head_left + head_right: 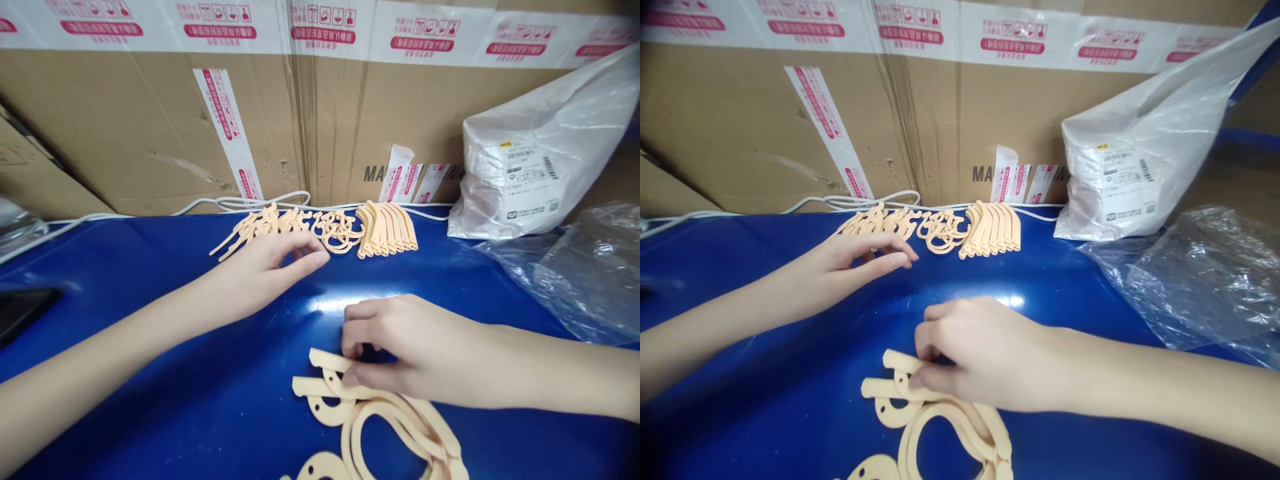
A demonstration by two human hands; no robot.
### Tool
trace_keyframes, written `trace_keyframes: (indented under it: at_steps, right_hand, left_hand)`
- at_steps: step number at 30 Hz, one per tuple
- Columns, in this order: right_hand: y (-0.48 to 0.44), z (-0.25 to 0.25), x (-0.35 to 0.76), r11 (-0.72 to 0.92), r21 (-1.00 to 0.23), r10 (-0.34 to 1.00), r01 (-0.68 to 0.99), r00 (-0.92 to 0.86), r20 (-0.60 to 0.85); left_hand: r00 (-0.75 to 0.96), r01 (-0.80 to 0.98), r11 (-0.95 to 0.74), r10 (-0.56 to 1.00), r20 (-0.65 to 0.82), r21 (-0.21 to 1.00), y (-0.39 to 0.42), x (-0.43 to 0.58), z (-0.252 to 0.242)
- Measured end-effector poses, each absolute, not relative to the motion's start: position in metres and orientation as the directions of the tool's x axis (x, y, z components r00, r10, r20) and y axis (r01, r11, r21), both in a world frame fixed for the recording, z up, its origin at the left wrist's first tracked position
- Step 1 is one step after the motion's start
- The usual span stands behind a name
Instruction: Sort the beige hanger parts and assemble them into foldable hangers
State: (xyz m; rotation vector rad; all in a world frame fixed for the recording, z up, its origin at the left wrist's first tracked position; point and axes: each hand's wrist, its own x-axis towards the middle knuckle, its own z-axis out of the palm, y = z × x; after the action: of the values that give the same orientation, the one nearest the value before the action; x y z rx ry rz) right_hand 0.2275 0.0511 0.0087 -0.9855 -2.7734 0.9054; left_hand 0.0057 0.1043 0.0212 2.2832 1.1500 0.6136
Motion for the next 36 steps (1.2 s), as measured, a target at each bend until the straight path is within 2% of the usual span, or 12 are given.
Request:
trace_keyframes:
  at_steps: [5, 9, 11, 13, 15, 17, 19, 22, 24, 27, 32, 36]
  right_hand:
    - [0.082, 0.011, 0.225, 0.367, -0.802, 0.815, 0.472, -0.578, 0.034]
    - [0.1, 0.024, 0.225, 0.421, -0.779, 0.857, 0.465, -0.484, 0.175]
    - [0.104, 0.029, 0.226, 0.539, -0.604, 0.832, 0.587, -0.482, 0.274]
    - [0.107, 0.031, 0.227, 0.618, -0.271, 0.777, 0.738, -0.52, 0.353]
    - [0.11, 0.029, 0.227, 0.612, 0.072, 0.724, 0.788, -0.595, 0.35]
    - [0.115, 0.026, 0.226, 0.61, 0.237, 0.706, 0.756, -0.655, 0.27]
    - [0.122, 0.025, 0.228, 0.615, 0.137, 0.749, 0.777, -0.629, 0.206]
    - [0.138, 0.03, 0.236, 0.552, -0.208, 0.833, 0.808, -0.523, 0.179]
    - [0.15, 0.035, 0.244, 0.527, -0.455, 0.848, 0.717, -0.482, 0.223]
    - [0.161, 0.042, 0.251, 0.414, -0.784, 0.877, 0.462, -0.432, 0.209]
    - [0.161, 0.055, 0.246, 0.247, -0.955, 0.941, 0.162, -0.274, 0.197]
    - [0.162, 0.062, 0.238, 0.218, -0.975, 0.97, -0.043, -0.1, 0.221]
  left_hand:
    - [0.53, 0.367, -0.129, 0.843, -0.093, 0.921, 0.092, 0.016, 0.018]
    - [0.385, 0.21, 0.053, 0.913, -0.133, 0.976, 0.097, 0.022, 0.019]
    - [0.345, 0.208, 0.038, 0.932, -0.11, 0.977, 0.102, 0.024, 0.02]
    - [0.288, 0.302, -0.053, 0.957, -0.038, 0.952, 0.108, 0.027, 0.019]
    - [0.249, 0.484, -0.204, 0.964, 0.089, 0.851, 0.112, 0.031, 0.014]
    - [0.258, 0.632, -0.336, 0.941, 0.219, 0.699, 0.11, 0.036, 0.008]
    - [0.256, 0.698, -0.39, 0.919, 0.299, 0.601, 0.106, 0.04, 0.002]
    - [0.201, 0.828, -0.364, 0.903, 0.38, 0.427, 0.11, 0.036, 0.001]
    - [0.154, 0.893, -0.296, 0.909, 0.387, 0.339, 0.126, 0.023, 0.005]
    - [0.076, 0.849, -0.216, 0.953, 0.292, 0.482, 0.166, -0.008, 0.011]
    - [0.001, 0.867, -0.117, 0.973, 0.233, 0.485, 0.205, -0.044, 0.008]
    - [-0.036, 0.851, -0.138, 0.947, 0.318, 0.507, 0.194, -0.032, 0.011]
